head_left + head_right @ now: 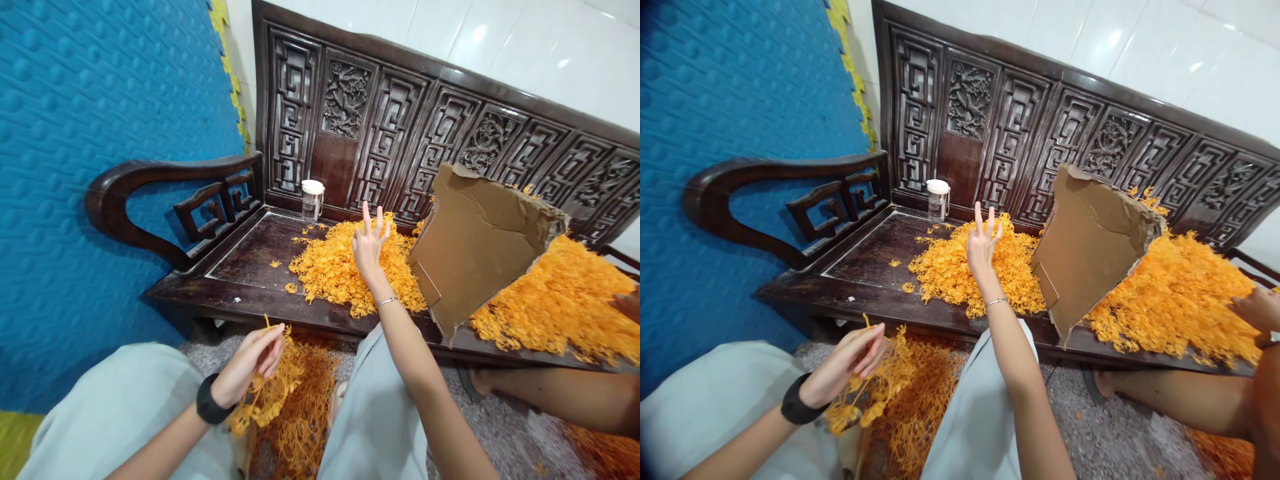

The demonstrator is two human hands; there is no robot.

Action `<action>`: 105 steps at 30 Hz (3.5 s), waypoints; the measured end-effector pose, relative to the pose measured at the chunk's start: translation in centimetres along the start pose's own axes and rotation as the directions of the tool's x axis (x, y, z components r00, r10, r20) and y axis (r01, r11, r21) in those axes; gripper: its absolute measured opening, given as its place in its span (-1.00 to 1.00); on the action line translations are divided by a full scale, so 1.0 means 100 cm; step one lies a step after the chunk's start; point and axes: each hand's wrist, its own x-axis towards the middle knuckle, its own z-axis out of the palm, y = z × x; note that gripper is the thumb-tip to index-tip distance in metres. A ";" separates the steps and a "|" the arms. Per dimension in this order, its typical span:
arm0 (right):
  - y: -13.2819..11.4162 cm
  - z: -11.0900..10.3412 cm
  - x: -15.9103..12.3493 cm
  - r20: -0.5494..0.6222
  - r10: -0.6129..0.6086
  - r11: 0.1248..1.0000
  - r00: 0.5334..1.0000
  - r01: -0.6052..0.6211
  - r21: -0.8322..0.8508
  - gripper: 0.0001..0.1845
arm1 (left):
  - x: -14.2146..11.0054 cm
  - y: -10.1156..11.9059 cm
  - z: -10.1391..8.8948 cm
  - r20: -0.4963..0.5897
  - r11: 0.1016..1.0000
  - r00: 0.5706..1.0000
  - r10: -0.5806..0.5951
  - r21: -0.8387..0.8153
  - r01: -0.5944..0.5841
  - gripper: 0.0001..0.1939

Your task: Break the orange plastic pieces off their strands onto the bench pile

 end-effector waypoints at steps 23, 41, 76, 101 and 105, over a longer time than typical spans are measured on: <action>-0.052 -0.015 -0.020 0.326 -0.568 0.812 0.756 0.579 0.072 -0.62 | 0.003 -0.004 -0.004 0.008 0.998 1.000 0.003 -0.056 -0.002 -0.59; -0.075 -0.035 -0.053 0.567 -0.610 0.717 0.553 0.082 0.692 -0.45 | 0.023 0.003 -0.015 -0.126 0.837 0.992 0.024 -0.540 -0.089 -0.67; -0.083 -0.023 -0.063 0.549 -0.644 0.271 0.532 -0.513 0.815 -0.86 | 0.007 0.014 -0.020 -0.047 0.854 0.992 0.117 -0.504 -0.125 -0.91; -0.128 -0.022 -0.077 0.267 -0.345 0.917 0.900 0.264 0.299 -0.84 | 0.039 0.031 -0.013 -0.295 0.825 0.949 0.115 -0.503 -0.257 -0.66; -0.131 -0.021 -0.071 0.189 -0.285 0.940 0.940 0.236 0.246 -0.80 | 0.044 0.043 -0.006 -0.349 0.798 0.924 0.155 -0.507 -0.326 -0.65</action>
